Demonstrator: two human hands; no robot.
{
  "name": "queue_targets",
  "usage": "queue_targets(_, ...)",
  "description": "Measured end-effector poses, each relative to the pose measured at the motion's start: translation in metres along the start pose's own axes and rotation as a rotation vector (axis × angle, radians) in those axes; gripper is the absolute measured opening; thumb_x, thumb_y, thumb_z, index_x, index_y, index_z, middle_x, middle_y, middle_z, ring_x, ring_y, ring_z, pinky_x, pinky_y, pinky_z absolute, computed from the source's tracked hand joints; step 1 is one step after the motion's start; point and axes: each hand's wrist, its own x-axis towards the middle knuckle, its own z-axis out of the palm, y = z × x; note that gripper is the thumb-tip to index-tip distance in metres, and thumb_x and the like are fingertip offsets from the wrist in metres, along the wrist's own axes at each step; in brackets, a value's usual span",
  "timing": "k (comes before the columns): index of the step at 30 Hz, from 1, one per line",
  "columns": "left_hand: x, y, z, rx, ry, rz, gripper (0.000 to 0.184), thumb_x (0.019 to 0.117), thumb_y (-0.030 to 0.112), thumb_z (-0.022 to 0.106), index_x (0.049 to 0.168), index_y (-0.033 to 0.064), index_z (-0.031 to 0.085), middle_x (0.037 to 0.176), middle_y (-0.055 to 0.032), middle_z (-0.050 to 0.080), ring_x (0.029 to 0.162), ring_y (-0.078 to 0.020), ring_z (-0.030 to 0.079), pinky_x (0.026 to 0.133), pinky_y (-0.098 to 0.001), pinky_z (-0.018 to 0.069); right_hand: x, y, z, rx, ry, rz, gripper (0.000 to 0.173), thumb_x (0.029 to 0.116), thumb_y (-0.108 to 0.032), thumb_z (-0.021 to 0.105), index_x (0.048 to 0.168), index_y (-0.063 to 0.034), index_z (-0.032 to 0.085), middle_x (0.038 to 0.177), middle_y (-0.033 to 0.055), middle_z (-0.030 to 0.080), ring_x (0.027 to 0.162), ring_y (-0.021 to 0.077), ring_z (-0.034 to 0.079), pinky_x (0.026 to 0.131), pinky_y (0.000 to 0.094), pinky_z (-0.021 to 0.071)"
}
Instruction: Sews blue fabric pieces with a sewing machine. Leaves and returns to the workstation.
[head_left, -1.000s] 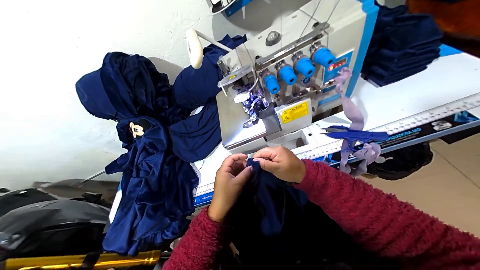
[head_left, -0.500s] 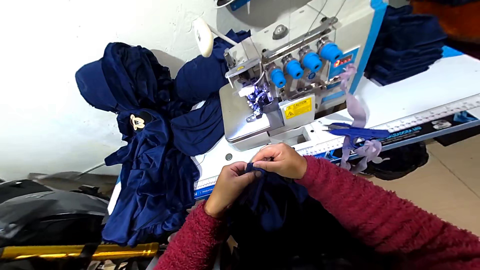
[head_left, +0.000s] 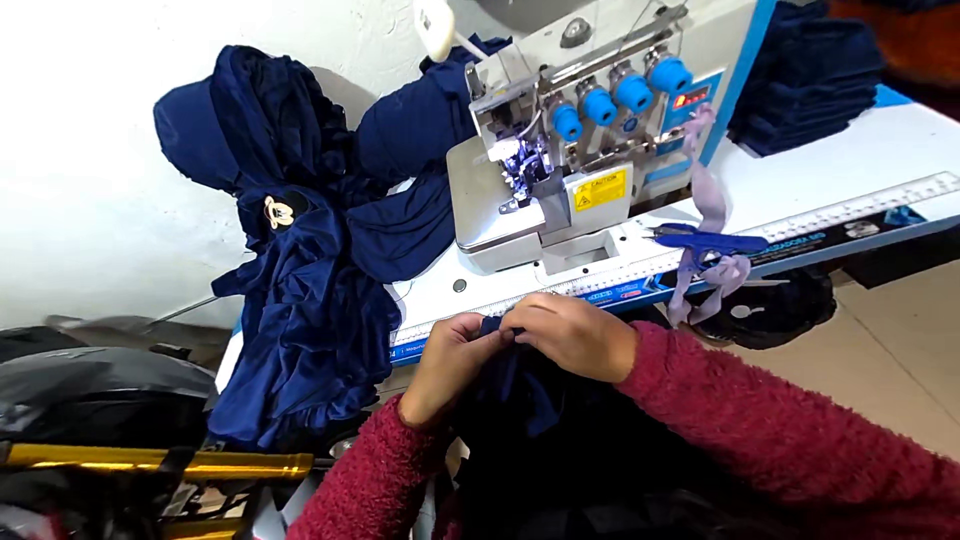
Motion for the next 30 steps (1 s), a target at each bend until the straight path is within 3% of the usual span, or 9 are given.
queue_targets(5,-0.019,-0.003,-0.011,-0.042,-0.147,-0.031,0.011,0.0959,0.014,0.070,0.087,0.0083,0.073,0.068,-0.0014,0.066,0.055,-0.0044,0.056,0.052,-0.0207,0.0475,-0.003,-0.001,-0.010,0.228,-0.039,-0.007,0.013,0.1012,-0.012,0.060,0.100,-0.0048,0.071,0.098,0.0045,0.069,0.093,0.0106,0.067,0.084,0.0254,0.0577)
queue_targets(8,-0.023,-0.006,-0.012,-0.138,-0.174,-0.061,0.015,0.0993,0.015,0.064,0.090,0.0085,0.075,0.074,-0.0017,0.070,0.061,-0.0040,0.062,0.057,-0.0210,0.0523,-0.013,-0.004,-0.012,0.630,-0.034,0.237,0.012,0.1011,-0.012,0.060,0.102,-0.0026,0.068,0.088,0.0000,0.069,0.079,0.0036,0.066,0.072,0.0207,0.0576)
queue_targets(11,-0.030,-0.004,-0.011,-0.032,-0.105,0.030,0.013,0.0988,0.013,0.066,0.093,0.0080,0.076,0.077,-0.0016,0.072,0.064,-0.0047,0.064,0.060,-0.0218,0.0542,-0.029,-0.005,-0.024,0.872,-0.135,0.391,0.012,0.1039,-0.012,0.052,0.105,-0.0060,0.062,0.093,0.0010,0.070,0.083,0.0084,0.068,0.075,0.0254,0.0592)
queue_targets(14,-0.032,0.000,-0.012,0.230,-0.075,0.285,0.007,0.0955,0.010,0.071,0.094,0.0051,0.075,0.076,0.0002,0.072,0.062,-0.0039,0.063,0.057,-0.0212,0.0540,-0.044,0.001,-0.056,0.592,-0.414,0.477,0.019,0.1011,-0.017,0.058,0.117,-0.0066,0.063,0.099,0.0024,0.073,0.086,0.0110,0.072,0.078,0.0307,0.0621)
queue_targets(17,-0.040,0.006,-0.010,0.457,-0.073,0.428,0.008,0.0954,0.014,0.070,0.098,0.0084,0.076,0.083,0.0048,0.074,0.071,-0.0004,0.067,0.065,-0.0203,0.0586,-0.036,-0.011,-0.076,0.096,-0.292,0.585,0.029,0.0994,-0.030,0.065,0.115,-0.0061,0.069,0.092,0.0074,0.072,0.082,0.0206,0.071,0.076,0.0474,0.0602)
queue_targets(19,-0.044,0.008,-0.006,0.550,-0.058,0.474,0.010,0.0956,0.016,0.069,0.099,0.0100,0.076,0.087,0.0059,0.075,0.076,0.0006,0.069,0.069,-0.0207,0.0599,-0.018,-0.035,-0.071,-0.031,-0.055,0.513,0.030,0.0958,-0.036,0.068,0.104,-0.0069,0.071,0.091,0.0062,0.070,0.083,0.0178,0.069,0.074,0.0417,0.0601)
queue_targets(21,-0.048,0.010,-0.001,0.612,-0.053,0.506,0.011,0.0957,0.016,0.069,0.100,0.0098,0.076,0.088,0.0054,0.075,0.077,0.0000,0.070,0.070,-0.0212,0.0608,-0.005,-0.059,-0.051,-0.040,0.043,0.342,0.030,0.0894,-0.035,0.076,0.096,-0.0066,0.071,0.086,0.0054,0.069,0.078,0.0162,0.068,0.070,0.0355,0.0595)
queue_targets(24,-0.053,0.011,0.003,0.703,-0.007,0.540,0.012,0.0939,0.015,0.066,0.097,0.0095,0.076,0.084,0.0053,0.073,0.074,0.0002,0.067,0.066,-0.0203,0.0584,-0.005,-0.068,-0.021,-0.037,0.041,0.205,0.018,0.0885,-0.025,0.077,0.090,-0.0086,0.070,0.081,0.0028,0.068,0.074,0.0141,0.066,0.066,0.0296,0.0574)
queue_targets(30,-0.063,-0.002,0.000,0.537,0.025,0.491,0.013,0.0954,0.018,0.069,0.100,0.0103,0.078,0.090,0.0049,0.075,0.082,-0.0016,0.070,0.075,-0.0218,0.0608,-0.019,-0.075,-0.011,-0.020,-0.018,0.289,0.010,0.0853,-0.014,0.074,0.094,-0.0100,0.070,0.082,0.0006,0.068,0.073,0.0097,0.066,0.067,0.0255,0.0583)
